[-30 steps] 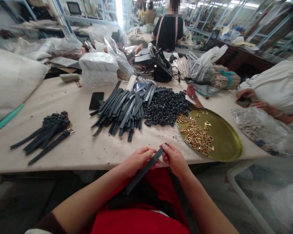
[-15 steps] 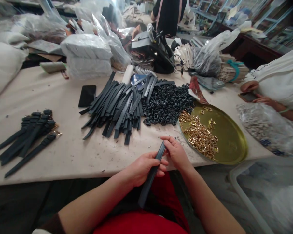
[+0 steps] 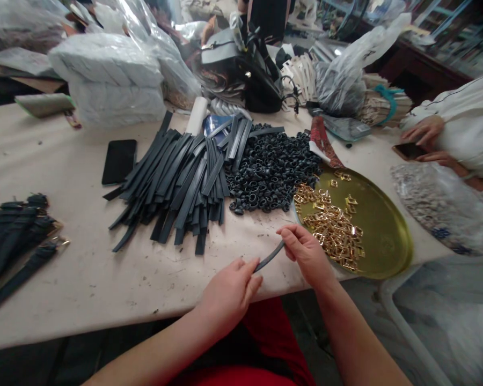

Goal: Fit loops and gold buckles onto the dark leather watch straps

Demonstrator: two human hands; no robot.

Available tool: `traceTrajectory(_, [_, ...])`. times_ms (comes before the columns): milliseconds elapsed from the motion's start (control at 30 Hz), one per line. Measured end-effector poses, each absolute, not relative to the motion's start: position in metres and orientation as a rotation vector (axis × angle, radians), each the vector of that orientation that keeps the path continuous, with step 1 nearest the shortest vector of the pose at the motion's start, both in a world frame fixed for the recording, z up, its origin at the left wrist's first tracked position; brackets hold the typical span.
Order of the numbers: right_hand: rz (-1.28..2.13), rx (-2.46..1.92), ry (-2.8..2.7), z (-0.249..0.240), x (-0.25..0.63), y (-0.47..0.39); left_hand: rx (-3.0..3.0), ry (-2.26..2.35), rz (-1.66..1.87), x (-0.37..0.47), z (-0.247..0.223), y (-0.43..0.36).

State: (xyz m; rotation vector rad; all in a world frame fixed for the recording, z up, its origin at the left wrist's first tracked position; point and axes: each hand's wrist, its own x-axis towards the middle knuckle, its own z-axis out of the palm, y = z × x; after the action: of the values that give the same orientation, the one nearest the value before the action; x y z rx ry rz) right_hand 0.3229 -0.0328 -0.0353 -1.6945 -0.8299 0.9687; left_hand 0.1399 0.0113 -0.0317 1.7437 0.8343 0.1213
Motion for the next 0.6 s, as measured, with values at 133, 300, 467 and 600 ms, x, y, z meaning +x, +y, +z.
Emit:
traceTrajectory(133, [0.924, -1.73, -0.831, -0.035, 0.325, -0.039, 1.857, 0.828, 0.13, 0.141, -0.035, 0.02])
traceTrajectory(300, [0.951, -1.734, -0.78, -0.045, 0.327, -0.033, 1.422, 0.779, 0.103, 0.149, -0.033, 0.022])
traceTrajectory(467, [1.029, -1.755, -0.793, -0.048, 0.317, -0.023, 0.953, 0.758, 0.035, 0.171, -0.033, 0.027])
traceTrajectory(600, [0.91, -1.834, -0.93, -0.048, 0.331, -0.019, 0.714, 0.768, 0.073, 0.184, -0.035, 0.035])
